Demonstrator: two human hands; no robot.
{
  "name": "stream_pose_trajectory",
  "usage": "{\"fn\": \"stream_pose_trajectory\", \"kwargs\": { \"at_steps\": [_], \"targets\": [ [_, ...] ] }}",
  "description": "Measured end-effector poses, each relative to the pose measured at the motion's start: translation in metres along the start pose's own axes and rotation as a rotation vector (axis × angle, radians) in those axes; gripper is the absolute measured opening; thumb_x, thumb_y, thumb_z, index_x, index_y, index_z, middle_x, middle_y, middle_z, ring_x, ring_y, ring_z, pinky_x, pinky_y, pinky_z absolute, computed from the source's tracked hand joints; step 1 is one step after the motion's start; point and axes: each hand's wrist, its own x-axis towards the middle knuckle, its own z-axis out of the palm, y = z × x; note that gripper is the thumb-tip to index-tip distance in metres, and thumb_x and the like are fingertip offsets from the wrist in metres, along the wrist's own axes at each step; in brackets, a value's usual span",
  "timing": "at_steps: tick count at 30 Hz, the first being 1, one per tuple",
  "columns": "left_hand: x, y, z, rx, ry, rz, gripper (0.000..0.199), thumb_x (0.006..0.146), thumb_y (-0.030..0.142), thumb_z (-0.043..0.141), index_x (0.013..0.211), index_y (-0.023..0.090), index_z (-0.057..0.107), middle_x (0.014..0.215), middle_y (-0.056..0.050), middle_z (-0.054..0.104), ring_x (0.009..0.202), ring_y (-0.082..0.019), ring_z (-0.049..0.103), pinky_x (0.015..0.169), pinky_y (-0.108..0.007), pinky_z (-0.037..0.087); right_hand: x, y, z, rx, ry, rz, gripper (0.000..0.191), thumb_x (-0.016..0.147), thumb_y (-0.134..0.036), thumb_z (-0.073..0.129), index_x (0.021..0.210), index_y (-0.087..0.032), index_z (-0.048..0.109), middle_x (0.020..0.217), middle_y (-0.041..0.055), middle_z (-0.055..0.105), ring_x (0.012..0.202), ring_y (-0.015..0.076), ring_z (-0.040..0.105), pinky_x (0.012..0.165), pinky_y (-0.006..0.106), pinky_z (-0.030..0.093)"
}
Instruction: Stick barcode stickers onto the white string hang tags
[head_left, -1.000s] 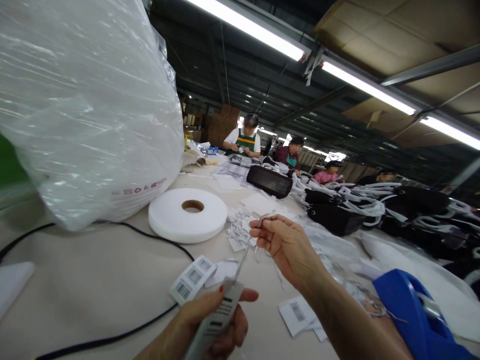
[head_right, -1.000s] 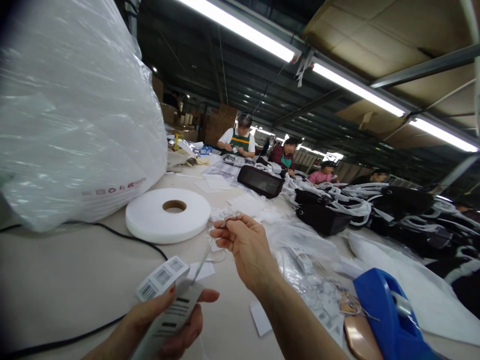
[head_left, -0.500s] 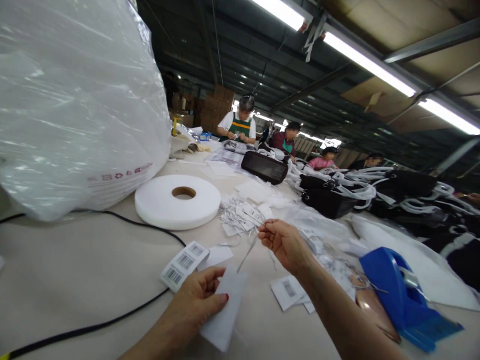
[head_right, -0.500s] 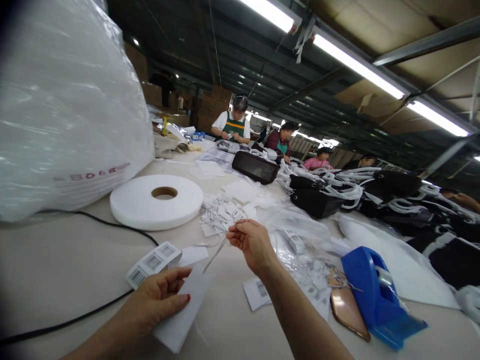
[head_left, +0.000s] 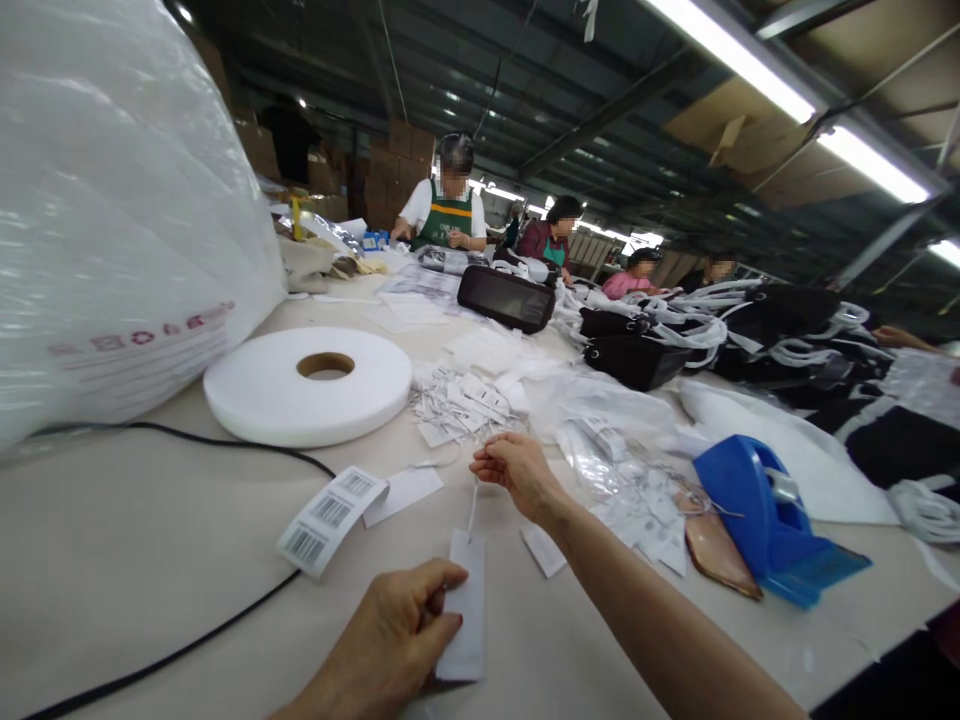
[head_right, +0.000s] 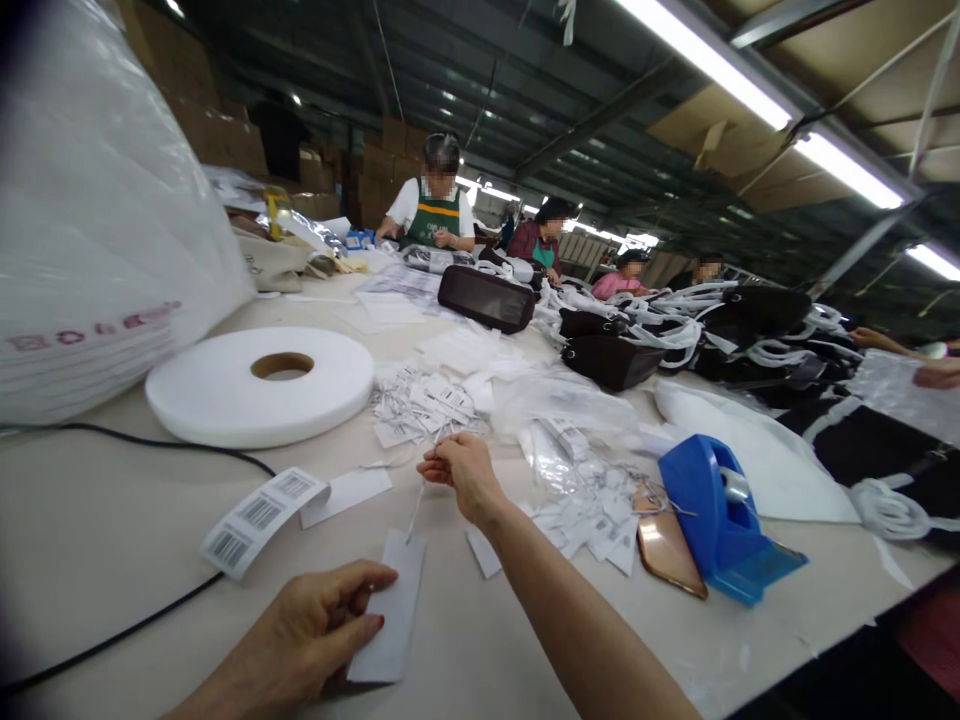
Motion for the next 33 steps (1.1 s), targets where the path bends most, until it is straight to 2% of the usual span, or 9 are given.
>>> {"fn": "stream_pose_trajectory", "kwargs": {
  "at_steps": [6,10,12,14,16,19,24,28,33],
  "targets": [
    [0.002,0.002,-0.003,-0.179,0.146,-0.049,0.032,0.064,0.028,0.059,0.092,0.012,0.063,0.054,0.008,0.045,0.035,-0.006,0.04,0.033,-0.017,0.03,-0.003,-0.008,-0.001,0.043,-0.01,-0.072,0.008,0.058,-0.013,0.057,0.064,-0.016,0.053,0.056,-0.0013,0.064,0.05,0.011,0.063,0.048,0.019,0.048],
    [0.005,0.002,-0.011,0.215,0.357,0.307,0.027,0.07,0.028,0.055,0.091,0.017,0.068,0.071,-0.003,0.067,0.061,-0.017,0.062,0.057,-0.025,0.05,-0.011,-0.016,-0.004,0.07,-0.023,-0.117,0.01,0.057,-0.015,0.058,0.065,-0.017,0.052,0.057,-0.0022,0.064,0.05,0.0106,0.063,0.05,0.019,0.049],
    [0.006,0.002,-0.013,0.388,0.397,0.451,0.026,0.073,0.026,0.052,0.089,0.018,0.07,0.082,-0.005,0.072,0.072,-0.019,0.066,0.07,-0.028,0.052,-0.015,-0.015,-0.004,0.072,-0.029,-0.114,0.01,0.057,-0.016,0.058,0.065,-0.017,0.052,0.057,-0.0022,0.064,0.049,0.0107,0.063,0.05,0.019,0.048],
    [0.007,0.003,-0.014,0.441,0.394,0.448,0.026,0.074,0.026,0.05,0.088,0.017,0.07,0.08,-0.005,0.072,0.07,-0.019,0.066,0.071,-0.029,0.052,-0.018,-0.013,-0.005,0.069,-0.038,-0.104,0.01,0.057,-0.015,0.058,0.066,-0.016,0.053,0.056,-0.0021,0.064,0.049,0.0111,0.063,0.049,0.019,0.048],
    [0.007,0.004,-0.014,0.412,0.388,0.349,0.026,0.072,0.028,0.052,0.087,0.017,0.07,0.072,-0.003,0.07,0.061,-0.018,0.063,0.063,-0.028,0.051,-0.021,-0.011,-0.006,0.068,-0.045,-0.097,0.011,0.056,-0.015,0.058,0.066,-0.016,0.053,0.056,-0.002,0.064,0.05,0.0114,0.063,0.049,0.019,0.048],
    [0.006,0.004,-0.012,0.173,0.33,0.174,0.028,0.069,0.033,0.056,0.089,0.016,0.067,0.056,0.002,0.059,0.047,-0.013,0.052,0.047,-0.023,0.043,-0.023,-0.012,-0.007,0.071,-0.051,-0.096,0.011,0.055,-0.016,0.058,0.065,-0.016,0.053,0.056,-0.0019,0.064,0.05,0.0112,0.063,0.048,0.019,0.048],
    [0.005,0.001,0.0,-0.163,0.068,-0.068,0.034,0.063,0.032,0.062,0.09,0.012,0.061,0.055,0.007,0.05,0.042,-0.008,0.047,0.044,-0.019,0.036,-0.023,-0.015,-0.012,0.067,-0.053,-0.108,0.012,0.056,-0.017,0.059,0.066,-0.016,0.053,0.058,-0.0019,0.065,0.05,0.0106,0.064,0.049,0.018,0.049],
    [0.0,0.003,0.006,0.011,-0.11,-0.08,0.029,0.069,0.028,0.055,0.092,0.013,0.061,0.057,0.007,0.048,0.045,-0.008,0.046,0.046,-0.019,0.034,-0.022,-0.011,-0.017,0.045,-0.046,-0.094,0.011,0.057,-0.015,0.057,0.066,-0.016,0.052,0.058,-0.002,0.065,0.05,0.0106,0.064,0.049,0.018,0.049],
    [-0.006,0.006,0.003,0.504,-0.194,0.155,0.024,0.078,0.019,0.048,0.097,0.019,0.063,0.07,0.003,0.063,0.066,-0.013,0.059,0.063,-0.021,0.042,-0.022,-0.003,-0.02,0.007,-0.042,-0.063,0.011,0.057,-0.015,0.054,0.068,-0.016,0.051,0.058,-0.002,0.064,0.051,0.0107,0.064,0.048,0.018,0.049]
  ]
}}
